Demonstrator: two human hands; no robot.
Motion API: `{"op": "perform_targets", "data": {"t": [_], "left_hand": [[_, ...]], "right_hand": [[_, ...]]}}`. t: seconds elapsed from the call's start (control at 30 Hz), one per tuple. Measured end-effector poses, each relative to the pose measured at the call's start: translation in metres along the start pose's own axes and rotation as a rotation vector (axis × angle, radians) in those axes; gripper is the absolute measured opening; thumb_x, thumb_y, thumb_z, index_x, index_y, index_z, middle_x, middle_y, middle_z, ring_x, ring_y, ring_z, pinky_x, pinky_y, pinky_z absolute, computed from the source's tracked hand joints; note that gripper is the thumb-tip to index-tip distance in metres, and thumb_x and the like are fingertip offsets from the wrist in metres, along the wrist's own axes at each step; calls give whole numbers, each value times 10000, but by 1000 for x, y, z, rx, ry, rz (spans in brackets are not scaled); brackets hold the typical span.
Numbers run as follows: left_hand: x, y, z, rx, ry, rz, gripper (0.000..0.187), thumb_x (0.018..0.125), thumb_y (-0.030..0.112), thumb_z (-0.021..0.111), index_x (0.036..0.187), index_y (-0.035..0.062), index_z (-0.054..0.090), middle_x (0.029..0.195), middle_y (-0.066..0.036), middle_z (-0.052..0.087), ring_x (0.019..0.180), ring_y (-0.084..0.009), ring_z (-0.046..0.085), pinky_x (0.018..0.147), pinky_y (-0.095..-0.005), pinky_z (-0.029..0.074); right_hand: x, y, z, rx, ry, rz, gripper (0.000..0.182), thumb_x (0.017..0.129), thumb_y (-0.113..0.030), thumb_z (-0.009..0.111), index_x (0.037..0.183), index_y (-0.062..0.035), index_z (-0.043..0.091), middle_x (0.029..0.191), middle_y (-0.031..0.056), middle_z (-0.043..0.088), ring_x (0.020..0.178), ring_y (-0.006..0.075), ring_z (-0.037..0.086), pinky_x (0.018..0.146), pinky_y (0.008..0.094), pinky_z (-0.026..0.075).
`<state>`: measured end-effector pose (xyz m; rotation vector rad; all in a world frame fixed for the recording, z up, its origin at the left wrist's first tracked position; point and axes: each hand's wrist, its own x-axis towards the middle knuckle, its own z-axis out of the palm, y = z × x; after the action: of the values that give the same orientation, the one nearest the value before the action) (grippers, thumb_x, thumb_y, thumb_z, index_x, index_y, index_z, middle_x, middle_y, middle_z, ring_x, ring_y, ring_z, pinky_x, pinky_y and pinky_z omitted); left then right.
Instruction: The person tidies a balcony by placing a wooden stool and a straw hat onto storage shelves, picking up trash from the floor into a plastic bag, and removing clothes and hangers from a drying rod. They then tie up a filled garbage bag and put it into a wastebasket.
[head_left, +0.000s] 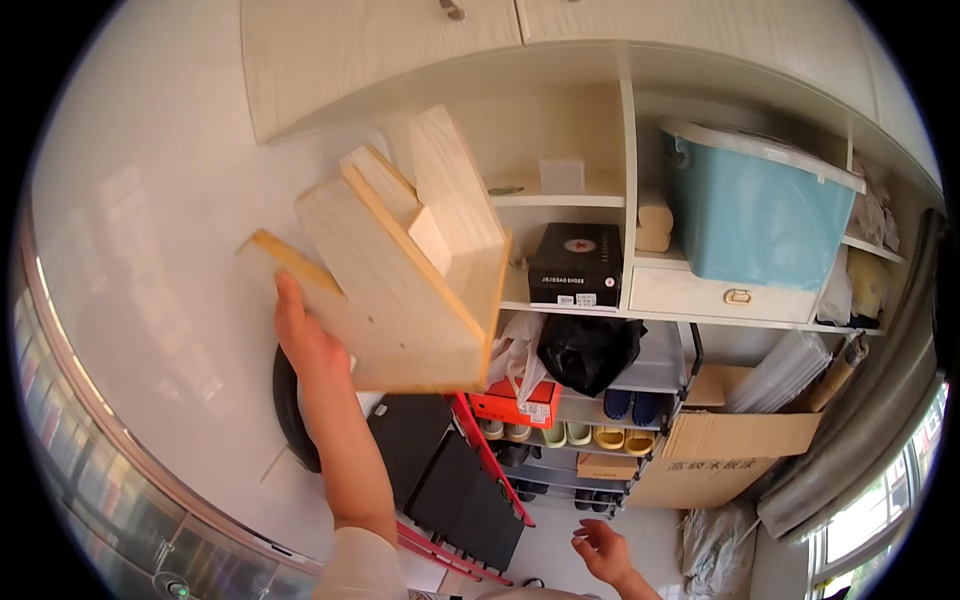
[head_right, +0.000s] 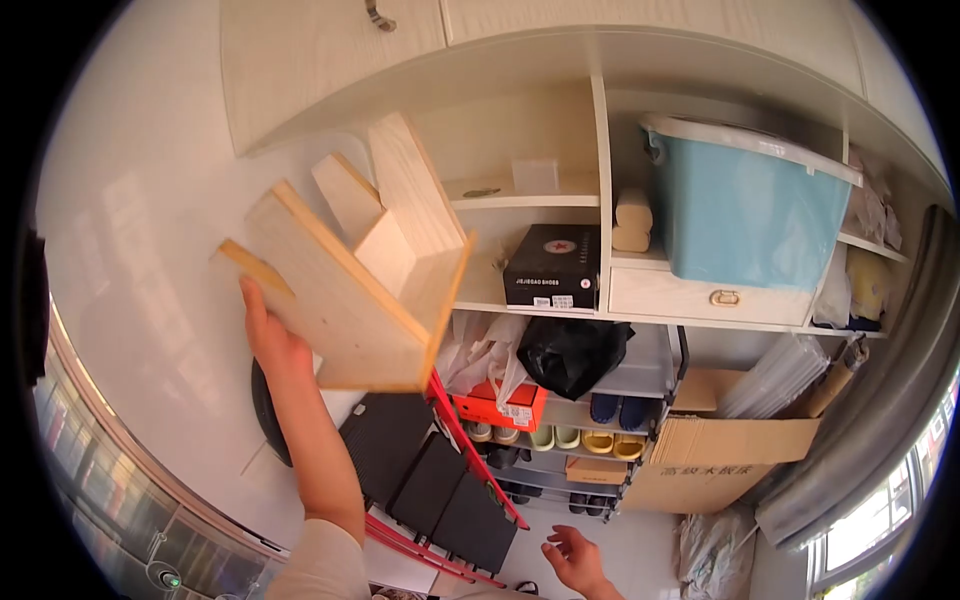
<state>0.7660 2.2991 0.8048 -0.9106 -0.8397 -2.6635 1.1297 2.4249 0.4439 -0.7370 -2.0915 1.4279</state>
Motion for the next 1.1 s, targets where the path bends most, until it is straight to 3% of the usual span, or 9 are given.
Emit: {"op": "perform_targets", "data": {"t": [0.13, 0.3, 0.4, 0.6, 0.63, 0.73, 0.83, 1.1], "left_hand": [[46, -11, 27, 115, -13, 0, 557, 904, 411, 641, 1206, -40, 511, 1175, -109, 581, 1056, -197, 563, 924, -336, 459], [53, -37, 35, 170, -77, 41, 522, 875, 393, 687, 1150, -33, 562, 1120, -87, 612, 1009, -186, 582, 886, -322, 469], [56, -45, 42, 613, -154, 260, 416, 810, 310, 763, 1043, -5, 624, 994, -62, 660, 899, -183, 622, 804, -309, 492], [26, -45, 65, 1314, -516, 542, 451, 566, 214, 885, 861, 2, 619, 749, -115, 674, 640, -184, 634, 611, -311, 508], [19, -44, 62, 1362, -579, 477, 533, 481, 265, 913, 820, -6, 603, 717, -135, 651, 610, -208, 630, 596, -315, 508], [-2, -45, 52, 1407, -822, 543, 571, 436, 359, 913, 755, 8, 594, 663, -106, 617, 581, -244, 612, 584, -331, 506], [-8, -66, 47, 1391, -1001, 809, 600, 388, 439, 899, 689, 31, 579, 612, -82, 570, 552, -263, 585, 553, -345, 490], [-7, -58, 47, 1485, -986, 829, 606, 383, 447, 887, 685, 49, 544, 629, -70, 573, 555, -261, 583, 541, -354, 477]], "right_hand": [[5, 4, -11, 64, -59, 24, 376, 862, -209, 677, 1157, -3, 565, 930, 81, 705, 755, 132, 657, 707, 273, 532], [10, 19, -30, 93, -112, 56, 376, 873, -220, 670, 1162, -4, 565, 937, 91, 704, 786, 145, 668, 725, 277, 536], [13, 24, -43, 89, -151, 72, 377, 872, -223, 670, 1165, -9, 569, 942, 92, 705, 790, 148, 669, 730, 277, 536], [23, 49, -63, 48, -157, 136, 371, 881, -224, 664, 1169, -9, 571, 932, 88, 705, 791, 151, 665, 737, 281, 533], [24, 51, -65, 53, -156, 146, 367, 884, -220, 662, 1168, -6, 571, 927, 88, 704, 791, 150, 663, 738, 281, 531], [27, 68, -70, 88, -158, 178, 356, 888, -203, 656, 1164, 4, 569, 915, 87, 703, 793, 142, 657, 739, 276, 527], [27, 85, -68, 123, -175, 186, 351, 889, -186, 656, 1163, 15, 566, 913, 85, 701, 794, 135, 652, 741, 268, 523], [43, 79, -66, 32, -222, 57, 411, 852, -275, 695, 1147, -10, 590, 910, 114, 704, 753, 179, 683, 689, 302, 546]]}}
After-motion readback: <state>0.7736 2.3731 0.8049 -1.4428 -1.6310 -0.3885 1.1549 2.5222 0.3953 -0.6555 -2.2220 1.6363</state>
